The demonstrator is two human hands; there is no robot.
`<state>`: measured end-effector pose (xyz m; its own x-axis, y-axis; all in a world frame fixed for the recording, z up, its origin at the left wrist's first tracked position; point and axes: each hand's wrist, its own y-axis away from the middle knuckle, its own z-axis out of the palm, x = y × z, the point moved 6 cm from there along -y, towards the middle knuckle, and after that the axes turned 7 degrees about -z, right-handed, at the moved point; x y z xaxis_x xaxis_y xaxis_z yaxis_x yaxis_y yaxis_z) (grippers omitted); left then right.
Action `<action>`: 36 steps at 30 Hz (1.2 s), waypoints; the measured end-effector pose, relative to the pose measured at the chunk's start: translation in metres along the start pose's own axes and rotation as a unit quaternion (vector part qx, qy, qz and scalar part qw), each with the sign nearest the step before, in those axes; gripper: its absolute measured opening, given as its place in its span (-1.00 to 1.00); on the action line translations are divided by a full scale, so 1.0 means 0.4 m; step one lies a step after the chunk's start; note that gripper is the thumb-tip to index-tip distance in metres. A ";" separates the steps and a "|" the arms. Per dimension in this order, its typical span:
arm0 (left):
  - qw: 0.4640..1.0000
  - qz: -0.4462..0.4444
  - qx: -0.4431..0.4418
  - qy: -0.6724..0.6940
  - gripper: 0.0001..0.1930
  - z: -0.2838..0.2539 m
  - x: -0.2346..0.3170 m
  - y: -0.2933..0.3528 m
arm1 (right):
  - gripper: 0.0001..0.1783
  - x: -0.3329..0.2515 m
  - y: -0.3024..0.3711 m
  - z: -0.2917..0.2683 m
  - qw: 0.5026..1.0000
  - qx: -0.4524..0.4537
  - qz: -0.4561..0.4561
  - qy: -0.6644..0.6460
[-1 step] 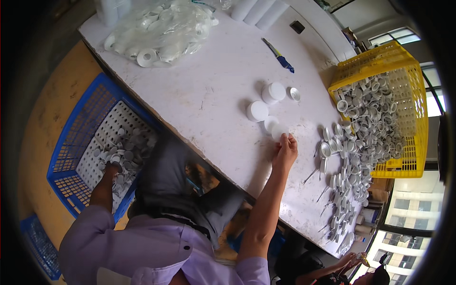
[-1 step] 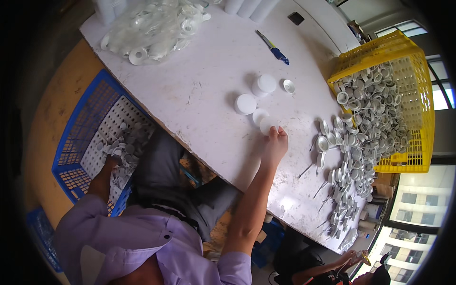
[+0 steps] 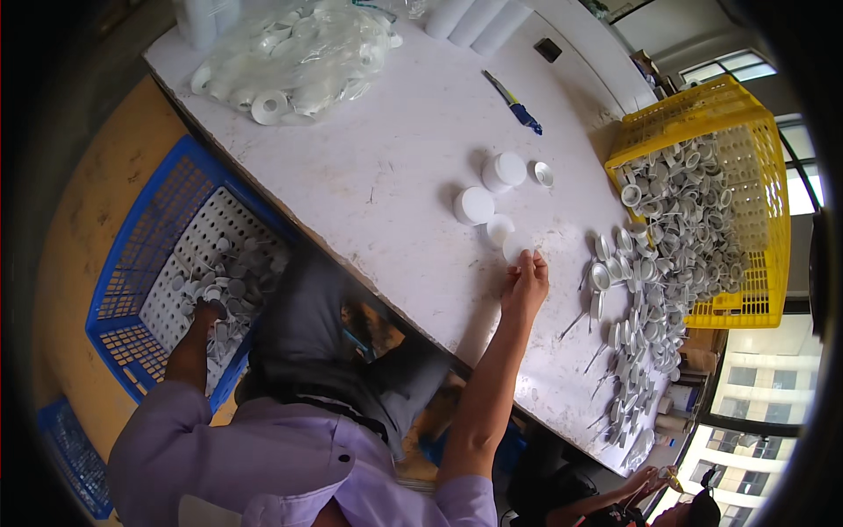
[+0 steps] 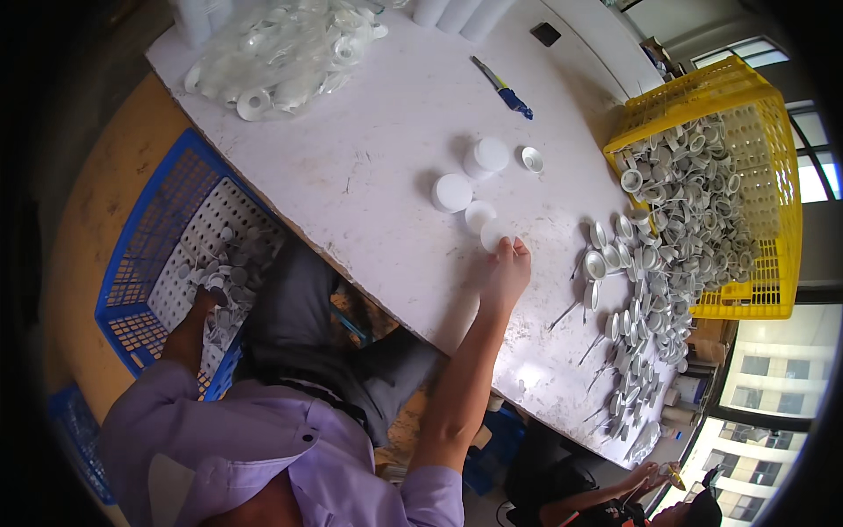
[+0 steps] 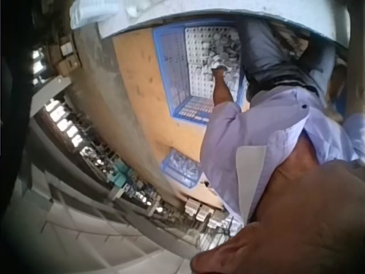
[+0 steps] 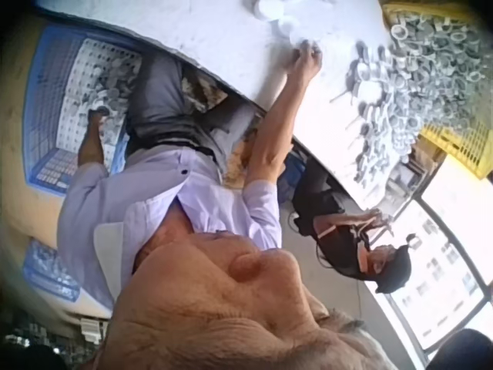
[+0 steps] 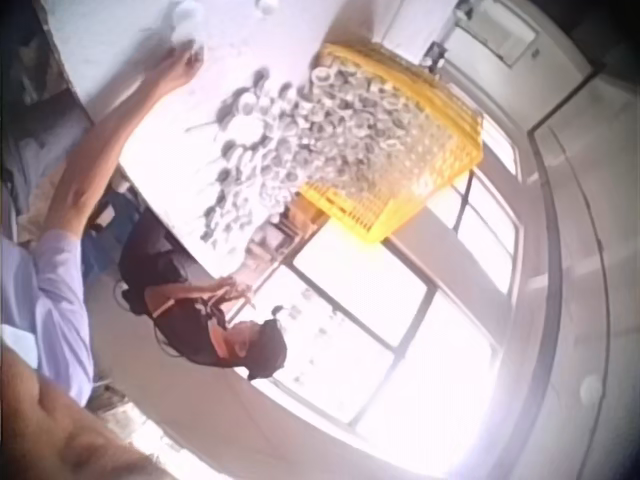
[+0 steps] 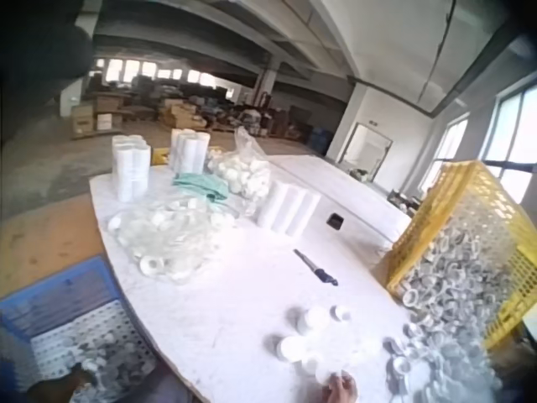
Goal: The person assembles small light fixtures by hand, joining plastic covers, LED units, and plastic housings at a workshop table.
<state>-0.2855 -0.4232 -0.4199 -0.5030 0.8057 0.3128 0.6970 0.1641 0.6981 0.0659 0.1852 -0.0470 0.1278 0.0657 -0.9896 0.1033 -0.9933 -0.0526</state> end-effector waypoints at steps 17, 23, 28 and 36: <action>0.721 0.501 -0.465 0.113 -0.73 0.202 0.868 1.290 | -0.92 -0.037 0.362 -0.042 0.915 -0.039 0.113 -0.385; 0.723 0.499 -0.478 -0.023 -0.71 0.298 0.875 1.361 | -0.92 -0.005 0.408 -0.081 0.921 -0.040 0.119 -0.368; 0.697 0.397 -0.597 -0.015 -0.78 0.303 0.853 1.361 | -0.90 0.011 0.406 -0.090 0.910 -0.048 0.129 -0.390; 0.698 0.405 -0.588 -0.051 -0.82 0.287 0.857 1.348 | -0.88 0.010 0.402 -0.082 0.910 -0.039 0.105 -0.400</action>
<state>-0.0236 0.0068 -0.0102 -0.1063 0.4085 0.9065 -0.1989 -0.9020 0.3832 0.1153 0.0288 -0.0548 -0.6026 -0.2454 -0.7593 0.2331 -0.9642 0.1266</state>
